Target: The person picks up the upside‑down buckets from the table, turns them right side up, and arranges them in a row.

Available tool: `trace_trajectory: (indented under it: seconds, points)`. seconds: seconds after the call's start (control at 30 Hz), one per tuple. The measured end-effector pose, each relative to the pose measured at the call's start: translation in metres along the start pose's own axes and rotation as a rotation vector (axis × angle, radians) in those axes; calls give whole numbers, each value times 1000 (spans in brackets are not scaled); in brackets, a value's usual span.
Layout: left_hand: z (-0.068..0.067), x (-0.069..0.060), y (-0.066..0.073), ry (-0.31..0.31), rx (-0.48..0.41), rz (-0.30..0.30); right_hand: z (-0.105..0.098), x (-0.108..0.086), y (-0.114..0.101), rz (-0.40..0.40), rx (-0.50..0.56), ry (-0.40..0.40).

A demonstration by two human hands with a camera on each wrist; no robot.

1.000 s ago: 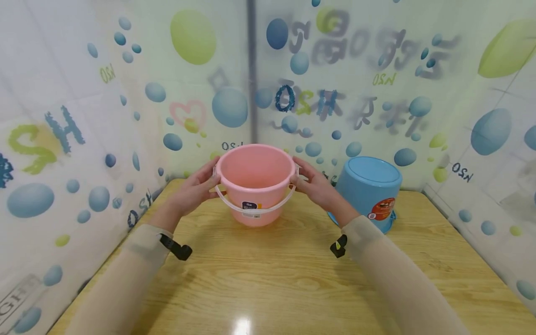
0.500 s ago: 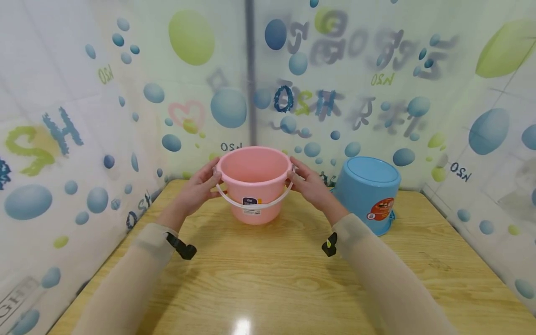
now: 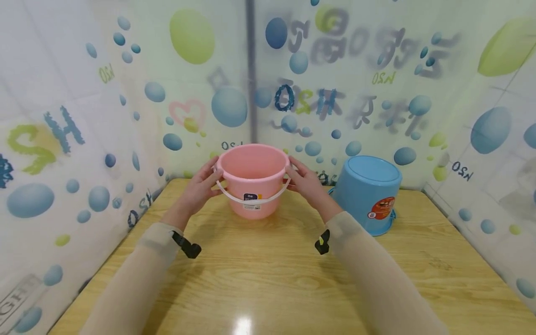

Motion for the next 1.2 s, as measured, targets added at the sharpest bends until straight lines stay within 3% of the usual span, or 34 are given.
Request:
trace_trajectory:
  seconds: [0.3, 0.83, 1.2]
  points:
    - [0, 5, -3, 41, -12, -18, 8, 8, -2, 32, 4, 70]
    - [0, 8, -2, 41, -17, -4, 8, 14, 2, 21, 37, 63]
    - [-2, 8, -3, 68, 14, -19, 9, 11, 0, 33, -18, 73]
Point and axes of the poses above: each hand's wrist, its own x-axis towards the middle knuckle, its own z-axis out of the palm, y = z × x, the point moved 4 cm from there along x, towards the middle knuckle, and after that the axes turned 4 degrees about x, right-handed, at the moved point
